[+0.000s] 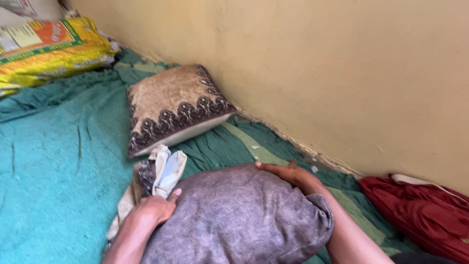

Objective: The person inserts a dark pillow into a patterned pillowcase. They align the corners, pull the case over the pillow, and smooth the fabric to fit the pillow fully inside.

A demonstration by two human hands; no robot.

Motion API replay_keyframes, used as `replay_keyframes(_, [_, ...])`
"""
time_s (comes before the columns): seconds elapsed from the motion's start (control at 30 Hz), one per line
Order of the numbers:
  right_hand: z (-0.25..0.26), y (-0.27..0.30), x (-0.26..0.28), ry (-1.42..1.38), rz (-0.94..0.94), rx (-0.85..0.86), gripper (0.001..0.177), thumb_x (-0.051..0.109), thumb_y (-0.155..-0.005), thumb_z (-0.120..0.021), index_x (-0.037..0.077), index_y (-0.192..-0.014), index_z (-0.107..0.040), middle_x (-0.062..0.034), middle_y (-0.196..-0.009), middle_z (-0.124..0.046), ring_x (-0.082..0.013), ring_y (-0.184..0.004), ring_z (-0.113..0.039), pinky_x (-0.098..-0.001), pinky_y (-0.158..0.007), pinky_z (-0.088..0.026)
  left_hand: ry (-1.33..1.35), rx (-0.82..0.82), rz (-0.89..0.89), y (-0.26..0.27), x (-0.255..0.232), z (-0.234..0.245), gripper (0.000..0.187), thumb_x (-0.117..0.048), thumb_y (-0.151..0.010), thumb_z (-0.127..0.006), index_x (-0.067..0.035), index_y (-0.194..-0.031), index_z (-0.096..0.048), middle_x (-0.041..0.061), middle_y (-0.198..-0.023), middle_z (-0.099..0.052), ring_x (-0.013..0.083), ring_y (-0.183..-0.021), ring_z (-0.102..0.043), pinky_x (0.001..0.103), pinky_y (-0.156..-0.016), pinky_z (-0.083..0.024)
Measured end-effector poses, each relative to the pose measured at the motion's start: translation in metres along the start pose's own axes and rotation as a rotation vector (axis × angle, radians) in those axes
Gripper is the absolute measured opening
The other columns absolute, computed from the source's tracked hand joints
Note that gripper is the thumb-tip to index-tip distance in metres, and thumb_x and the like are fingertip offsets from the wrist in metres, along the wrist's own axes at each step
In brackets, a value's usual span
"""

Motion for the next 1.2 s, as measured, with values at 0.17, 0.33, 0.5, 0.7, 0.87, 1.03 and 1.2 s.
replay_keyframes(0.17, [0.013, 0.014, -0.006, 0.129, 0.010, -0.034, 0.125, 0.079, -0.061, -0.074, -0.002, -0.151, -0.045, -0.0309, -0.143, -0.058, -0.0447, -0.127, -0.063, -0.0545, -0.104, -0.054, -0.018, 0.007, -0.157, 0.055, -0.025, 0.030, 0.099, -0.077, -0.097, -0.025, 0.005, -0.140, -0.061, 0.028, -0.148, -0.055, 0.0417, -0.144, -0.050, 0.048, -0.123, -0.038])
replay_keyframes(0.33, [0.057, 0.049, 0.012, -0.058, 0.133, -0.157, 0.119, 0.070, -0.063, -0.077, -0.010, -0.145, -0.048, -0.0356, -0.134, -0.067, -0.0433, -0.118, -0.072, -0.0500, -0.093, -0.061, 0.340, -0.176, -0.100, 0.109, -0.035, 0.070, 0.115, -0.080, -0.091, -0.046, 0.012, -0.155, -0.019, 0.039, -0.141, -0.048, 0.0463, -0.136, -0.050, 0.049, -0.115, -0.038])
replay_keyframes(0.5, [0.096, 0.055, 0.047, -0.199, 0.431, -0.388, 0.116, 0.072, -0.074, -0.070, -0.001, -0.156, -0.032, -0.0357, -0.144, -0.051, -0.0424, -0.126, -0.060, -0.0515, -0.100, -0.054, 1.117, -0.457, -0.627, 0.180, -0.061, 0.140, 0.081, -0.049, -0.075, -0.076, 0.002, -0.136, -0.061, 0.022, -0.119, -0.076, 0.0332, -0.105, -0.074, 0.040, -0.089, -0.058])
replay_keyframes(0.7, [0.036, 0.021, 0.030, -0.290, 0.439, -0.150, 0.106, 0.070, -0.084, -0.064, 0.015, -0.164, -0.022, -0.0268, -0.158, -0.041, -0.0452, -0.138, -0.053, -0.0567, -0.106, -0.048, 0.633, -0.663, -0.560, 0.228, -0.083, 0.198, 0.058, -0.038, -0.081, -0.087, -0.013, -0.127, -0.063, 0.025, -0.078, -0.073, 0.0375, -0.069, -0.072, 0.044, -0.068, -0.057])
replay_keyframes(0.87, [-0.002, 0.083, 0.108, -0.282, 0.984, -0.481, 0.080, 0.057, -0.096, -0.053, 0.008, -0.158, -0.036, -0.0199, -0.162, -0.040, -0.0308, -0.152, -0.040, -0.0433, -0.122, -0.033, 0.432, -0.695, -0.769, 0.248, -0.133, 0.165, 0.037, -0.037, -0.081, -0.079, -0.020, -0.110, -0.064, 0.016, -0.082, -0.075, 0.0379, -0.082, -0.074, 0.051, -0.069, -0.055])
replay_keyframes(1.03, [-0.062, 0.089, 0.110, -0.299, 1.167, -0.483, 0.072, 0.049, -0.106, -0.027, 0.006, -0.164, -0.022, -0.0187, -0.170, -0.022, -0.0334, -0.157, -0.022, -0.0433, -0.122, -0.018, 0.447, -0.654, -0.689, 0.240, -0.138, 0.161, 0.029, -0.040, -0.089, -0.069, -0.023, -0.111, -0.065, 0.018, -0.084, -0.075, 0.0413, -0.086, -0.072, 0.054, -0.072, -0.054])
replay_keyframes(1.2, [-0.107, 0.069, 0.052, 0.011, 1.137, -0.480, 0.073, 0.048, -0.108, -0.020, -0.001, -0.162, -0.021, -0.0217, -0.169, -0.021, -0.0381, -0.155, -0.021, -0.0465, -0.123, -0.017, 0.398, -0.643, -0.595, 0.231, -0.122, 0.148, 0.029, -0.043, -0.090, -0.066, -0.024, -0.111, -0.064, 0.017, -0.084, -0.075, 0.0429, -0.087, -0.071, 0.055, -0.071, -0.053])
Point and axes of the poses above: each hand's wrist, its own y-axis away from the middle knuckle, its own z-axis out of the back of the hand, x = y × z, the point moved 5 cm from there along -y, towards the middle knuckle
